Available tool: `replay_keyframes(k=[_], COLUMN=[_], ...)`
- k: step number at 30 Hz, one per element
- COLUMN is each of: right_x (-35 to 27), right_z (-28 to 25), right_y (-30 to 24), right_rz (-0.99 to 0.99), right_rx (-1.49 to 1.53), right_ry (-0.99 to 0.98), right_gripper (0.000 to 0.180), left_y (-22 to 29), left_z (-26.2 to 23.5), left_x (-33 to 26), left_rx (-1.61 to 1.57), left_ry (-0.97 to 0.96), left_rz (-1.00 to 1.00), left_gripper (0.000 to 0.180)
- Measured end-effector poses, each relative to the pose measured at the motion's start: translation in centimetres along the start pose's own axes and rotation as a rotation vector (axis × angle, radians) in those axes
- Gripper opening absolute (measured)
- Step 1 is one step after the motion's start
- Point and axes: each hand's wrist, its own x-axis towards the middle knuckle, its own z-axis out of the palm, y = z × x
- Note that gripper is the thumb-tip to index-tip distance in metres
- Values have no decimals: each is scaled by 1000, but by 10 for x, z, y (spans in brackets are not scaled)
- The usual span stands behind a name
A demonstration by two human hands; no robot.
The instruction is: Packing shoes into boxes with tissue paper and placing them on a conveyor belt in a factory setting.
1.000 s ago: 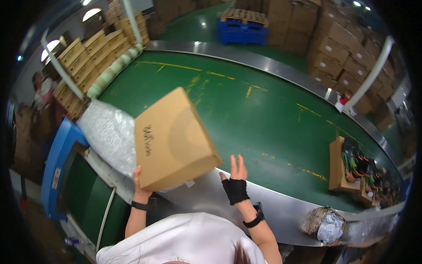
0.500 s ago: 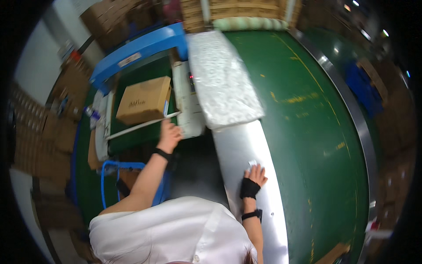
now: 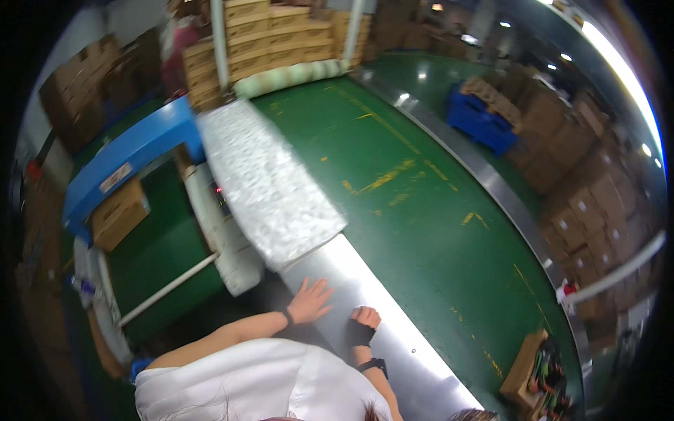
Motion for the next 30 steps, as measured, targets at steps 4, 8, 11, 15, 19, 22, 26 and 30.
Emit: replay_keyframes(k=[4, 8, 11, 15, 19, 22, 26, 30], right_x=[-1, -14, -23, -25, -28, -27, -19, -1], right_z=[0, -9, -19, -31, -30, -25, -25, -13], right_y=[-12, -10, -2, 3, 7, 9, 4, -3], right_rz=[105, 366, 575, 673, 676, 673, 621, 863], right_rx=[-93, -241, -386, -340, -396, -458, -530, -538], right_ry=[21, 15, 84, 178, 150, 129, 165, 144], right_gripper=[22, 18, 20, 21, 21, 19, 20, 12], left_y=[-8, -9, -14, -25, -25, -24, -30, 0], left_z=[3, 4, -6, -4, -4, -8, 2, -34], left_x=[0, -1, 7, 3, 4, 7, 3, 25], left_rx=[47, 140, 188, 109, 117, 113, 73, -99], left_ry=[-21, -130, -275, -204, -204, -230, -145, -468], left_rz=[90, 107, 129, 195, 209, 215, 238, 213], left_gripper=[52, 56, 58, 60, 62, 62, 61, 61])
